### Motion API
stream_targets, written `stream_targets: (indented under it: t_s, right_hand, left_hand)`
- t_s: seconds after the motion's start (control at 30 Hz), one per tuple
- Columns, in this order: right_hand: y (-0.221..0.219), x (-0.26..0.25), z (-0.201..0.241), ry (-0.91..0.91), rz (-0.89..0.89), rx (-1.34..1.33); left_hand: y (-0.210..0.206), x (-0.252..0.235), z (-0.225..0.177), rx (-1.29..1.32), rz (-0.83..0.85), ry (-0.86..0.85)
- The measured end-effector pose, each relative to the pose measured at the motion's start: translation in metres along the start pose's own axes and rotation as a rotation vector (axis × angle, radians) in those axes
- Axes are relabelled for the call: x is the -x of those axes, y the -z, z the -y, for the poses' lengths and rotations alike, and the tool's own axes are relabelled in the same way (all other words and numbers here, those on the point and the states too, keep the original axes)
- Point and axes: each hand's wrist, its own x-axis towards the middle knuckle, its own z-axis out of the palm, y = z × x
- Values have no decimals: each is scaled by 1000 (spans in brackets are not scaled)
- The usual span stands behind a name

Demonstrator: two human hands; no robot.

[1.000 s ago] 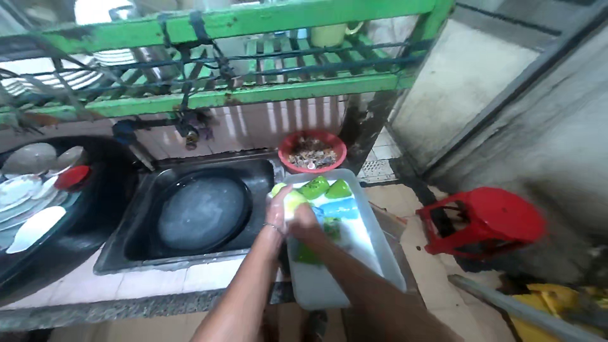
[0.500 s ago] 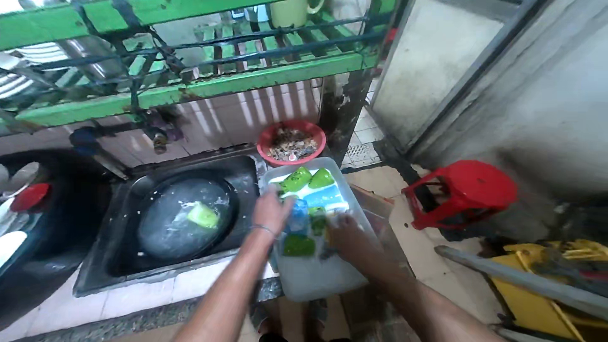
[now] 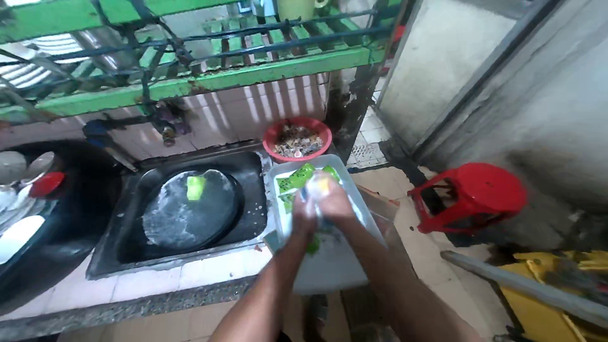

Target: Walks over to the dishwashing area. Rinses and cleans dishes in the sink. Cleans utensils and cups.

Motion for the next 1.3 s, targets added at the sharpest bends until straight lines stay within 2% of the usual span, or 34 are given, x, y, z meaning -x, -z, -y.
stream_targets:
  t_s: [0.07, 0.13, 0.2, 0.23, 0.3, 0.33, 0.37, 0.47, 0.5, 0.57, 0.6, 0.67, 0.73, 0.77, 0.83, 0.9, 0.93, 1.0, 1.07, 1.13, 1.2, 1.23, 1.3]
  right_hand:
    - [2, -18, 12, -96, 2, 40]
    - [-9, -1, 25, 61, -48, 274]
    - [-22, 27, 32, 204, -90, 458]
    - [-21, 24, 35, 178, -65, 489]
    - [-10, -4, 37, -70, 87, 373]
    - [-9, -13, 34, -135, 95, 307]
    - [-13, -8, 35, -123, 62, 314]
    - [-29, 32, 36, 214, -81, 490]
    - [-28, 32, 37, 213, -47, 493]
    - [-16, 6, 36, -29, 121, 342]
    - [-10, -12, 29, -139, 157, 182]
    - [-3, -33, 10, -284, 125, -128]
    - [3, -38, -4, -376, 35, -307]
    - [5, -34, -8, -366, 11, -325]
    - [6, -16, -1, -156, 33, -177]
    - [-2, 1, 15, 79, 92, 48]
    - [-6, 4, 19, 113, 110, 101]
    - [-7, -4, 7, -37, 152, -22]
    - [-9, -10, -2, -137, 115, -94]
    - [-15, -2, 14, -27, 48, 161]
    - [-12, 3, 30, -30, 86, 311]
    - [-6, -5, 31, -91, 129, 252]
    - [10, -27, 23, -260, 187, -3]
  left_hand:
    - [-3, 6, -6, -131, -20, 36]
    - [3, -6, -5, -132, -93, 87]
    - [10, -17, 10, 69, -144, 137]
    - [10, -19, 14, 126, -140, 111]
    - [9, -6, 7, -15, -115, 53]
    - [10, -3, 5, -63, -103, 74]
    - [13, -5, 4, -51, -108, 97]
    - [25, -29, 7, 230, -232, 139]
    - [27, -26, 5, 273, -213, 157]
    - [23, -9, -2, 283, -149, 195]
    - [21, -2, -7, 279, -96, 188]
    - [17, -6, -15, 313, -16, 162]
    - [25, -25, -19, 314, 78, 144]
    - [34, -35, -18, 284, 105, 156]
    - [49, -46, -20, 240, 112, 185]
    - [45, -41, -23, 273, 34, 200]
    - [36, -34, -23, 275, -36, 182]
    - [26, -21, -19, 71, -60, 140]
    - [26, -15, -22, -123, -33, 180]
    - [26, -30, -19, -69, -111, 250]
    - [23, -39, -14, 93, -150, 315]
    - [23, -35, -15, 82, -106, 309]
    - [31, -16, -19, -55, 125, 185]
